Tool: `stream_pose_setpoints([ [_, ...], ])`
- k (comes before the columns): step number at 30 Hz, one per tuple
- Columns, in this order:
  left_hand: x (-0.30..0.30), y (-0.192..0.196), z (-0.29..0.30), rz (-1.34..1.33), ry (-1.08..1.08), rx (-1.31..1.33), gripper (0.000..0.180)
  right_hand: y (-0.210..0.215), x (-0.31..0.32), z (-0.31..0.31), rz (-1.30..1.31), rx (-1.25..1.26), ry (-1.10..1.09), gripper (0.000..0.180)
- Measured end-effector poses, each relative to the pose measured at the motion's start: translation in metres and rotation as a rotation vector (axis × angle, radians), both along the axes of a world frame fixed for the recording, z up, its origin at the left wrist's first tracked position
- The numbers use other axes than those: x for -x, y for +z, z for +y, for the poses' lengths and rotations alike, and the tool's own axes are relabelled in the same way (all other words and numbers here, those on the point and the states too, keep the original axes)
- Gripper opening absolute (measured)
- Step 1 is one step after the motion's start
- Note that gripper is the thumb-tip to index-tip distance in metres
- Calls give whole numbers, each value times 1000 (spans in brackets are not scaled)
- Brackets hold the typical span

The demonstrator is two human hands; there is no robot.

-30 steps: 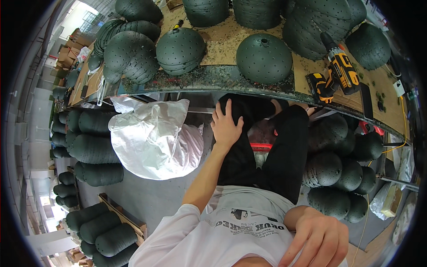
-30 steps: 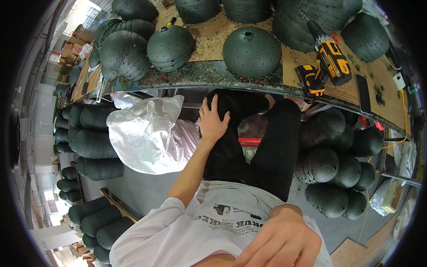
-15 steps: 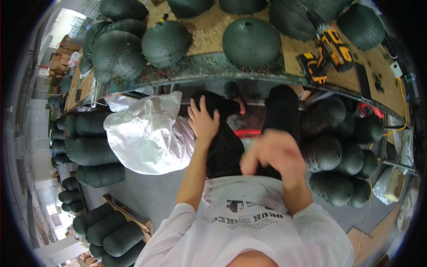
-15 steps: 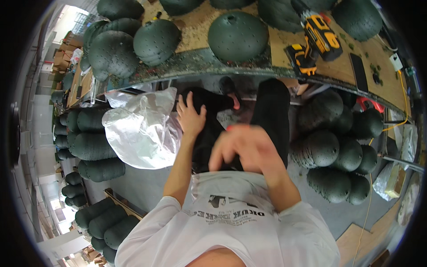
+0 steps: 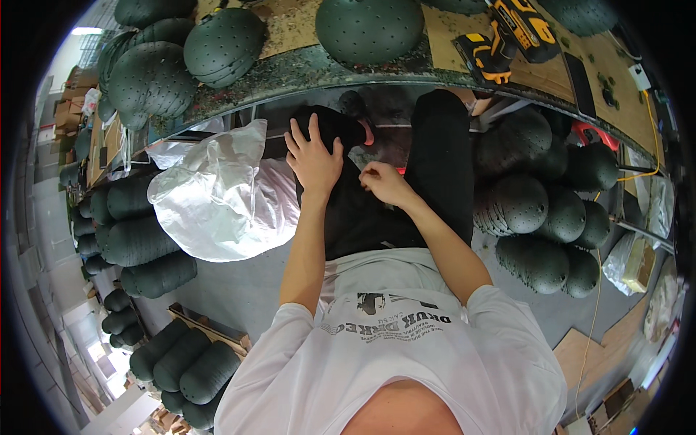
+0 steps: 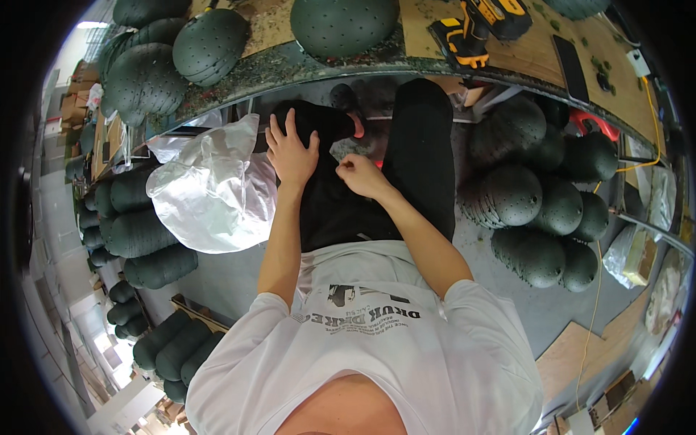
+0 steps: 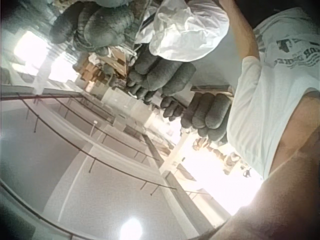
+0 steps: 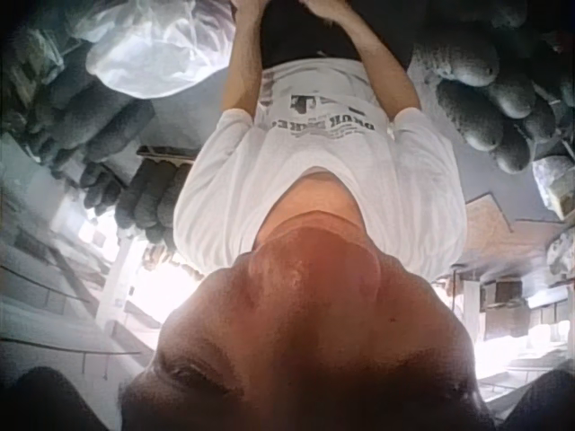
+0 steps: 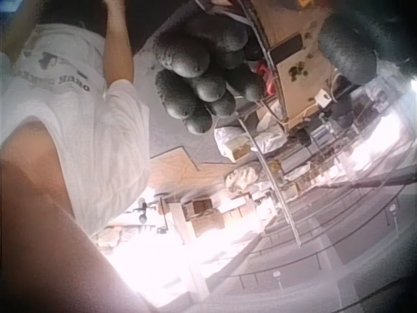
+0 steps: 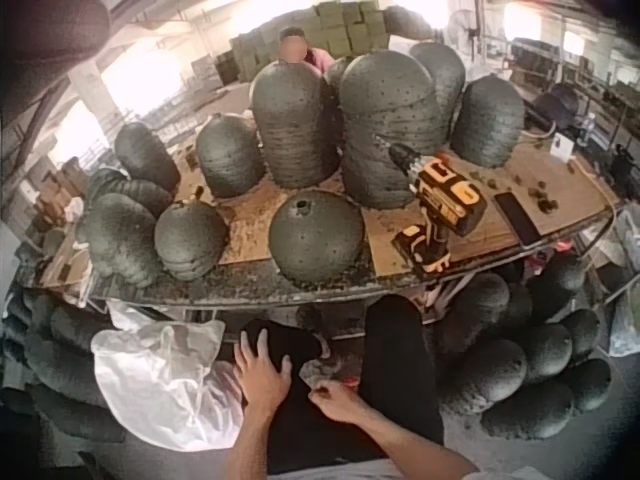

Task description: Drilling holes into green helmet shells using a cordless drill.

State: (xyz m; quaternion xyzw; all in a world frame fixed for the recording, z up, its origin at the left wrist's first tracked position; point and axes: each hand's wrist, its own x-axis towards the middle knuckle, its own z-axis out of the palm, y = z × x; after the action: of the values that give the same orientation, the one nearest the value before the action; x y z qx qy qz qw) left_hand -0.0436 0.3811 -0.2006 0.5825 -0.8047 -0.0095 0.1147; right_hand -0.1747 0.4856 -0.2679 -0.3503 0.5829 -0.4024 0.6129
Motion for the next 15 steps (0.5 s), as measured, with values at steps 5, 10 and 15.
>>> stream_pose_setpoints([
  [5,7,1,6,8,-56,-5,74,14,2,7,328,3,111,32],
  [10,4,-5,1,47,-86,-3,65,14,1,9,381,40,146,30],
  [15,38,102,-49,657,-419,-76,18,9,4,15,449,54,146,29],
])
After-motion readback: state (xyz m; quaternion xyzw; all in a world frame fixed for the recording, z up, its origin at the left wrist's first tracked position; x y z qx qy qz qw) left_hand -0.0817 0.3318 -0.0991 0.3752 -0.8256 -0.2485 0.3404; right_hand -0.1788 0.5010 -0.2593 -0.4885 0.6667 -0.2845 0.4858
